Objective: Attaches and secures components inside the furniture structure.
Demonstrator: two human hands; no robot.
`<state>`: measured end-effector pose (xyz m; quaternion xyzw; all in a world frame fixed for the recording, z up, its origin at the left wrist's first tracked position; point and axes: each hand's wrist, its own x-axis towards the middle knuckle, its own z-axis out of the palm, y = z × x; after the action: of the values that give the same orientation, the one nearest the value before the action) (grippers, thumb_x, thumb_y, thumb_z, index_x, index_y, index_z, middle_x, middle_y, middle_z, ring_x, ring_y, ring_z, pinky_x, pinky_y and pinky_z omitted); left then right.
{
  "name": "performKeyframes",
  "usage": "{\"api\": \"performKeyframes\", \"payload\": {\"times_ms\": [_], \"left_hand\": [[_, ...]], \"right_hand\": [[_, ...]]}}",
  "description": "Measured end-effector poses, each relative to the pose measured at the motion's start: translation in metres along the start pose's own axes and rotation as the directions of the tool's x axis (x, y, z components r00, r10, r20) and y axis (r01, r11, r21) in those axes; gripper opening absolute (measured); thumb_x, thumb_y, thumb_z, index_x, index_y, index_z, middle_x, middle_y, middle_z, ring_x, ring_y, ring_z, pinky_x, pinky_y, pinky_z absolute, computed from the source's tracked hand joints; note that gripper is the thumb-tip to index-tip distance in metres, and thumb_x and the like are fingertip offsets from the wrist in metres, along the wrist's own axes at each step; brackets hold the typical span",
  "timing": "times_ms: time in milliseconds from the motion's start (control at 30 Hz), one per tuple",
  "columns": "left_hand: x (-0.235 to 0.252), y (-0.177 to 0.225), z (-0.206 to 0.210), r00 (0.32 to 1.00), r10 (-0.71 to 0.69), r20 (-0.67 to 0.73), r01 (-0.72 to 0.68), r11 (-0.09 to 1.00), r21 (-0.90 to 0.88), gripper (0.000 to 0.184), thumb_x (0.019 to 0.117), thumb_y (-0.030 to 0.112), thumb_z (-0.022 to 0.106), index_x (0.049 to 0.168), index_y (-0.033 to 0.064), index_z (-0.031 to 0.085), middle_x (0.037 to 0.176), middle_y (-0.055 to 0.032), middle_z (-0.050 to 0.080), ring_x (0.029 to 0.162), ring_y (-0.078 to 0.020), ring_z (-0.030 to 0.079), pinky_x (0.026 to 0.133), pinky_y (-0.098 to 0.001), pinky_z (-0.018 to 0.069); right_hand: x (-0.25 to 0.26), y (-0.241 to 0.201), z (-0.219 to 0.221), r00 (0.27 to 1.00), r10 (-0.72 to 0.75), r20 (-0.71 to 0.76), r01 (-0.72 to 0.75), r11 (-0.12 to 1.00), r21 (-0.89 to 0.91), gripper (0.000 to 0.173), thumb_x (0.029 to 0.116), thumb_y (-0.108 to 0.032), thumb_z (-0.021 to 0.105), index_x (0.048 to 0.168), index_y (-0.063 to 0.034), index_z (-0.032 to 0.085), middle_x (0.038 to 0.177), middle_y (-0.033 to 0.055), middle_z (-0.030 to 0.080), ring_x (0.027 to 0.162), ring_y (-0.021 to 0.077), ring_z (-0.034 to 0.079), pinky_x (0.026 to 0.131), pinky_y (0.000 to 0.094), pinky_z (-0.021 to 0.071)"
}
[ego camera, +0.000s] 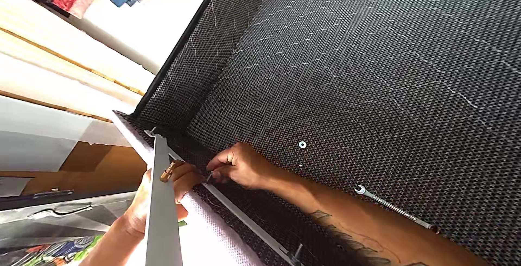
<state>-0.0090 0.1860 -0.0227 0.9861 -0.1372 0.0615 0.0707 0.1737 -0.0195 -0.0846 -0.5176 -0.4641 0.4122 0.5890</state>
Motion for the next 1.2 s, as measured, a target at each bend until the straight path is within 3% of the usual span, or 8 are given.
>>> {"api": "performKeyframes", "payload": {"times_ms": [167,300,433,567,667,833,1033,1200], "left_hand": [[-0.005,-0.002,0.003,1.0,-0.019,-0.006,0.019,1.0,-0.014,0.027,0.0868,0.042,0.066,0.104,0.022,0.074,0.101,0.0043,0.071,0.1,-0.0123,0.066,0.094,-0.0382,0.0516],[-0.006,-0.004,0.004,1.0,-0.012,-0.009,0.012,1.0,-0.021,0.03,0.0854,0.044,0.067,0.105,0.0223,0.074,0.102,0.0044,0.071,0.1,-0.0122,0.066,0.095,-0.0378,0.0511],[-0.008,-0.006,0.007,1.0,-0.008,-0.026,0.008,1.0,-0.019,0.029,0.0853,0.043,0.068,0.104,0.0213,0.074,0.1,0.0038,0.072,0.098,-0.0127,0.067,0.094,-0.0388,0.0519],[-0.005,-0.003,0.002,1.0,-0.017,-0.003,0.017,1.0,-0.017,0.03,0.0858,0.044,0.068,0.104,0.0213,0.074,0.101,0.004,0.071,0.1,-0.0126,0.066,0.094,-0.0383,0.0518],[-0.004,-0.003,0.002,1.0,0.004,-0.013,-0.004,1.0,-0.012,0.031,0.0855,0.044,0.067,0.104,0.0205,0.074,0.102,0.0031,0.072,0.1,-0.0135,0.067,0.094,-0.0392,0.0521],[-0.003,-0.003,0.001,1.0,-0.005,-0.006,0.005,1.0,-0.004,0.032,0.0846,0.045,0.068,0.105,0.0212,0.074,0.102,0.0036,0.072,0.1,-0.0127,0.067,0.094,-0.0389,0.0521],[0.0,-0.001,0.0,1.0,-0.004,-0.006,0.004,1.0,0.008,0.029,0.0853,0.043,0.067,0.103,0.0213,0.074,0.101,0.0037,0.072,0.098,-0.0121,0.067,0.092,-0.0373,0.0529],[-0.006,-0.006,0.003,1.0,-0.001,-0.015,0.001,1.0,0.005,0.031,0.0848,0.044,0.067,0.104,0.0211,0.074,0.102,0.0036,0.072,0.1,-0.0126,0.067,0.094,-0.0383,0.0521]], "right_hand": [[0.001,-0.008,0.0,0.999,0.043,-0.001,-0.043,0.994,-0.098,0.016,0.1008,-0.016,0.064,0.102,-0.0086,0.078,0.08,0.0013,0.075,0.069,0.0085,0.071,0.069,0.0295,0.0619],[0.001,-0.008,0.004,0.994,0.107,-0.003,-0.106,0.98,-0.167,0.03,0.1049,-0.029,0.058,0.096,-0.0072,0.077,0.077,0.0022,0.073,0.067,0.0094,0.069,0.067,0.0315,0.0589],[0.0,0.001,0.004,0.999,-0.016,-0.044,0.008,0.984,-0.176,0.026,0.1032,-0.027,0.06,0.095,-0.0105,0.078,0.075,0.0002,0.07,0.066,0.0088,0.064,0.063,0.0313,0.0524],[0.0,0.002,0.002,0.99,-0.125,-0.059,0.114,0.98,-0.164,0.015,0.0984,-0.018,0.067,0.099,-0.0123,0.081,0.08,-0.0016,0.075,0.07,0.0054,0.068,0.067,0.0292,0.0572],[-0.001,-0.003,-0.003,0.994,-0.105,-0.04,0.097,0.983,-0.153,0.012,0.0964,-0.015,0.07,0.101,-0.0121,0.081,0.083,-0.001,0.076,0.071,0.0063,0.07,0.069,0.03,0.0598],[0.001,0.0,-0.007,0.99,-0.139,0.012,0.138,0.973,-0.186,0.018,0.0994,-0.011,0.063,0.104,-0.0098,0.08,0.081,0.0009,0.076,0.07,0.0075,0.07,0.07,0.0304,0.0593],[0.007,-0.007,-0.011,0.994,-0.087,0.059,0.101,0.944,-0.313,0.021,0.1012,-0.022,0.061,0.099,-0.0119,0.079,0.077,-0.0003,0.073,0.07,0.0084,0.067,0.069,0.0324,0.0548],[0.01,-0.008,-0.012,0.986,-0.133,0.099,0.158,0.934,-0.322,0.018,0.1001,-0.019,0.063,0.098,-0.0088,0.078,0.078,0.0021,0.071,0.073,0.0114,0.067,0.068,0.0342,0.0531]]}}
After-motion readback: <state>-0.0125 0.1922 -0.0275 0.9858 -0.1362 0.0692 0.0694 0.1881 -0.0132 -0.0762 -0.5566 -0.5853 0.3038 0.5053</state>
